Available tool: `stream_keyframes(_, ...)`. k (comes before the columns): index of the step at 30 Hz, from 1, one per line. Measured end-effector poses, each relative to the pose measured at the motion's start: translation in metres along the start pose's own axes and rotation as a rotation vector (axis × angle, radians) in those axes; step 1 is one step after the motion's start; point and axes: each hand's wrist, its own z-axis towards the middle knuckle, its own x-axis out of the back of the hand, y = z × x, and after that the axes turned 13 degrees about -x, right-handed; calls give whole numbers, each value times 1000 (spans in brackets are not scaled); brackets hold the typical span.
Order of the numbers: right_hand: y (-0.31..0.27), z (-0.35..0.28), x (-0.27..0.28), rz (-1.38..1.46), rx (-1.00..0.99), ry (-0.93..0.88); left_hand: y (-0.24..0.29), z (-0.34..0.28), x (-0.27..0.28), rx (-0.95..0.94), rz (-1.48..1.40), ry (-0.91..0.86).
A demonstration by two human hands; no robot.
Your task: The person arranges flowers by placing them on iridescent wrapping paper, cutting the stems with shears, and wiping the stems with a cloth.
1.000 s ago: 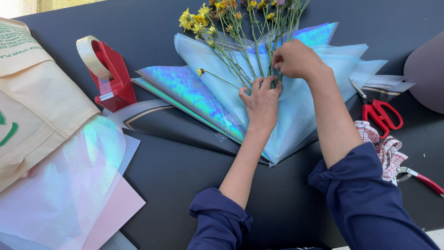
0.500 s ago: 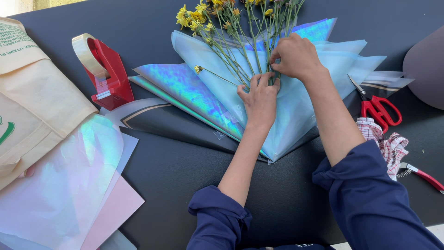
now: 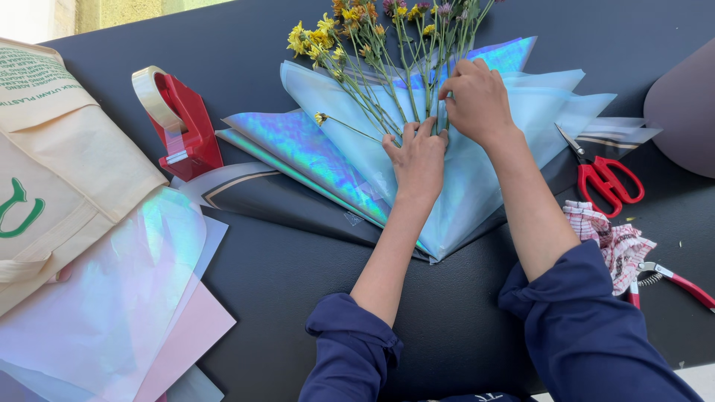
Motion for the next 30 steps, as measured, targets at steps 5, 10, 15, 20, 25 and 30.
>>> stream_keyframes(5,-2,-25,-7,-55,7,2,1,2,3,9,-7,-1)
stream_keyframes(10,-9,-46,-7,-107,48,34,-2,-1,-12,-38,-92,105)
stream_keyframes(15,-26,-65,25,-140,-6,-134,0,-6,-7,-49,-60,165)
stream_keyframes(20,-27,-67,9,-138,-24,-14,3,-6,-13,-25,-46,217)
stream_keyframes(25,-20,-60,-5,-245,64,123,-2,-9,-20,-30,-24,232)
stream_keyframes(30,-24,-57,7,-185,-9,11,-4,-6,-22,-23,-38,243)
